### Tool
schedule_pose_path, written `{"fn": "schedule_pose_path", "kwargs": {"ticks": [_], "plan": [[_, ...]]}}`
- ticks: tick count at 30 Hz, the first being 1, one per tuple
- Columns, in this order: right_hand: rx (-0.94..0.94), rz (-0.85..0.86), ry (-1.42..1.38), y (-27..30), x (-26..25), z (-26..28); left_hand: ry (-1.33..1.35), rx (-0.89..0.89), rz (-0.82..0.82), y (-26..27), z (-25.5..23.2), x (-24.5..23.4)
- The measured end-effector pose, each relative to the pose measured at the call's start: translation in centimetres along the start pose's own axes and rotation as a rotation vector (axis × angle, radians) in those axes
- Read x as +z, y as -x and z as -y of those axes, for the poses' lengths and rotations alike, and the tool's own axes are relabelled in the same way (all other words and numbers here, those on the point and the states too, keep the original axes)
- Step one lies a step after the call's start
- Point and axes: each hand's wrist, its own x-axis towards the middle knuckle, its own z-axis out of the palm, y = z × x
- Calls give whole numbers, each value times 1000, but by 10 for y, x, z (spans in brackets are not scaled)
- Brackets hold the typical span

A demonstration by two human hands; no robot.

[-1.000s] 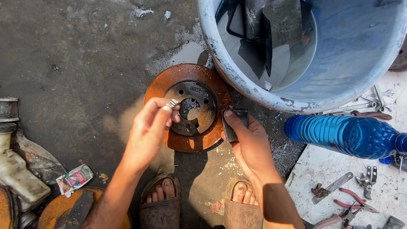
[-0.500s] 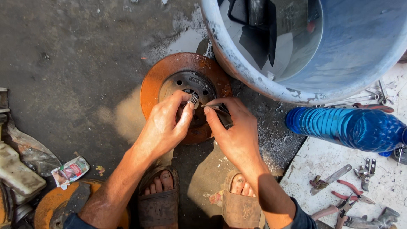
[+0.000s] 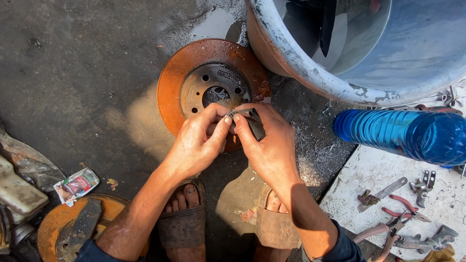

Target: The person retrieves a dark rectangular block from a bucket of water and uses it to scrub a small metal ring placed on a rusty brake disc. The person repeats this scrubbing action on the same ring for an extended period.

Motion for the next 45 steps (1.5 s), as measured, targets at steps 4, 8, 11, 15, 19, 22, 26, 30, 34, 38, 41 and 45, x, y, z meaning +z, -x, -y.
{"fn": "schedule_pose_path", "kwargs": {"ticks": [4, 8, 11, 15, 19, 22, 26, 30, 34, 38, 41, 45], "plan": [[62, -15, -24, 7, -2, -6, 203, -16, 74, 5, 7, 4], [189, -8, -54, 15, -3, -5, 233, 8, 110, 6, 12, 3], [206, -16, -68, 18, -3, -5, 232, 17, 117, 8, 19, 4], [165, -20, -64, 18, 3, -6, 95, 69, 128, 7, 11, 1], [111, -47, -1, 21, 6, -10, 101, 58, 132, 3, 14, 1], [85, -80, 20, 24, 10, -10, 112, 34, 119, 3, 16, 4], [59, -130, 41, 24, 13, -8, 62, 93, 118, 0, 15, 6], [17, -142, 68, 24, 14, -4, -1, 112, 112, 0, 15, 6], [-91, -214, 131, 25, 17, 7, -20, 130, 94, 1, 16, 7], [-151, -260, 188, 23, 23, 10, -15, 157, 81, 0, 15, 5], [-195, -249, 187, 19, 29, 3, 20, 146, 74, 0, 23, 7], [-208, -198, 219, 22, 21, 14, 9, 143, 55, 0, 24, 6]]}}
